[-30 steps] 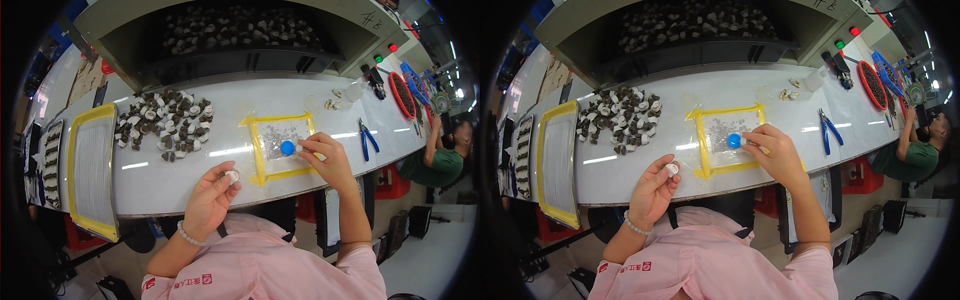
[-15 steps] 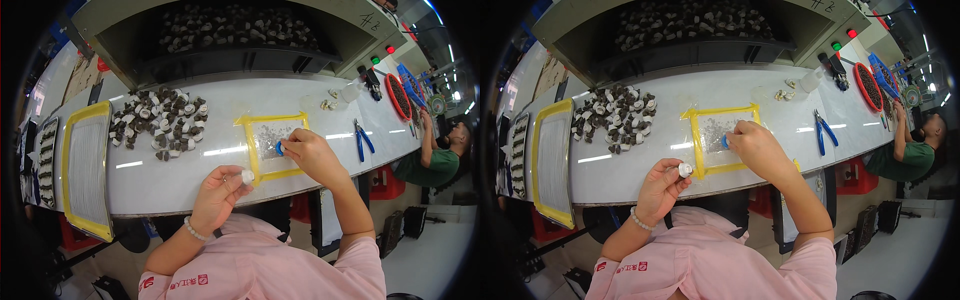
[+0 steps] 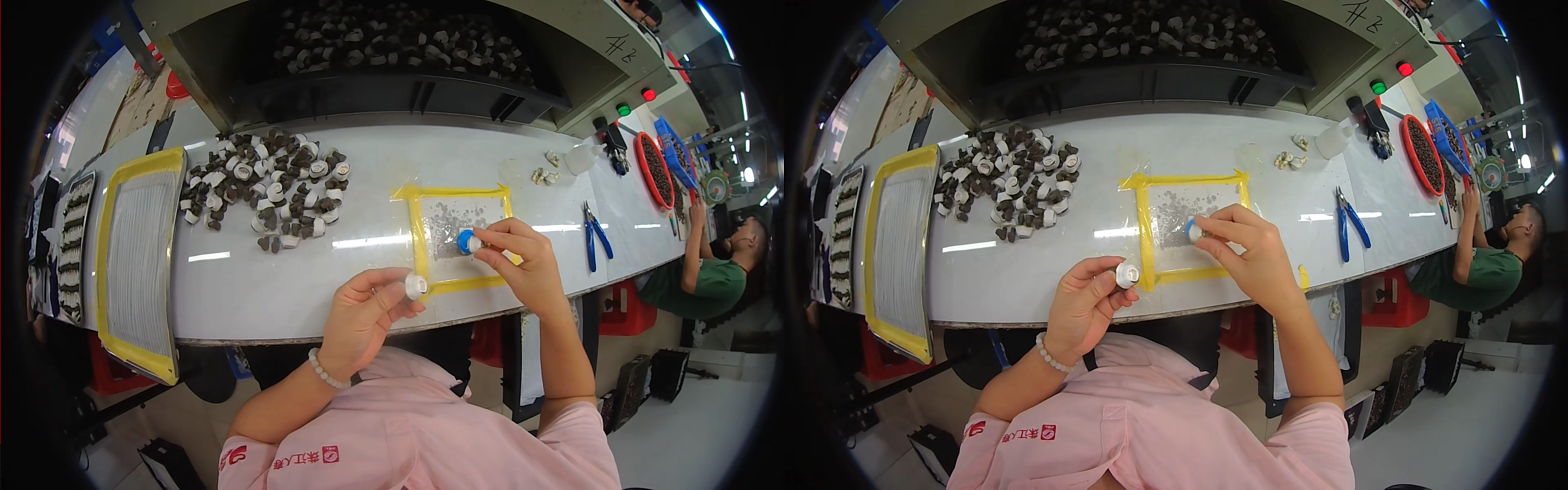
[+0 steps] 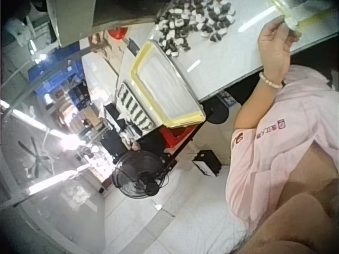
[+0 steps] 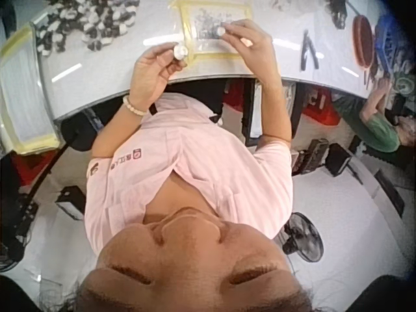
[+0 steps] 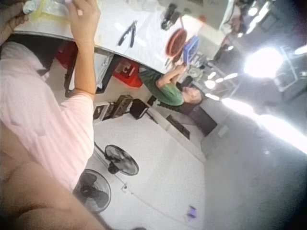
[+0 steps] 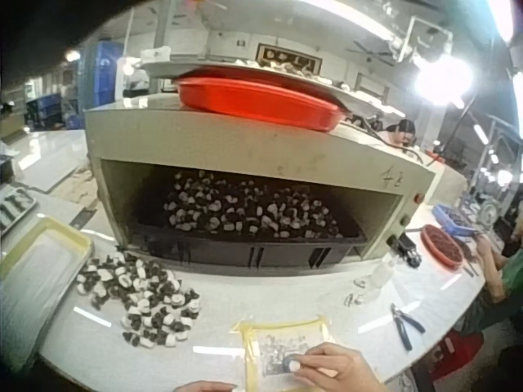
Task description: The person trims piano damper parts using wire cutters, dips caps into adhesive, attaches them to damper felt blocks, and arranges the assembled dampers on a tray.
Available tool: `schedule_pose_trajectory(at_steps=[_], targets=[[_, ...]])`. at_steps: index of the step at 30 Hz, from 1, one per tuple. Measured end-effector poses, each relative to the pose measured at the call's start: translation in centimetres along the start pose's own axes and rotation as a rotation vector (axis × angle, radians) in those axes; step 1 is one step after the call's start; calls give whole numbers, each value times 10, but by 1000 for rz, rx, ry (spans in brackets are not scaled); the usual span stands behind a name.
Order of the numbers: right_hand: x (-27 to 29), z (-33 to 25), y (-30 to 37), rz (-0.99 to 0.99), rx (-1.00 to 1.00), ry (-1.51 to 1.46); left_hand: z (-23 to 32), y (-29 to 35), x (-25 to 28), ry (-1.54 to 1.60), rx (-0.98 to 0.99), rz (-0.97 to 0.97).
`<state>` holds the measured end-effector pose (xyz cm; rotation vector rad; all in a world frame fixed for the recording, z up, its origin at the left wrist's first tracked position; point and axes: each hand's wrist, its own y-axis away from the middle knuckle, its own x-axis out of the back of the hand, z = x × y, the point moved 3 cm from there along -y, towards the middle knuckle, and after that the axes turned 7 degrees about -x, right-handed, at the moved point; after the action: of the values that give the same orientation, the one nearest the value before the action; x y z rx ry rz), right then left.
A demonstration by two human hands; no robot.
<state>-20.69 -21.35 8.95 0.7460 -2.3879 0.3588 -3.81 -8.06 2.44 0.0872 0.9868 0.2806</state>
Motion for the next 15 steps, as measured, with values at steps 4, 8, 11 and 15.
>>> schedule_pose_trajectory(at_steps=[4,8,11,15], targets=[[-11,4,10,-35,-44,-241,-1,0,1,-32,8,-13],[-22,-9,16,-103,-63,-383,-2,1,0,-38,-7,-23],[-26,-18,18,-161,-88,-374,-2,1,-1,-41,-10,-17],[-32,-21,18,-179,-46,-361,-4,2,-1,-69,-35,-23]])
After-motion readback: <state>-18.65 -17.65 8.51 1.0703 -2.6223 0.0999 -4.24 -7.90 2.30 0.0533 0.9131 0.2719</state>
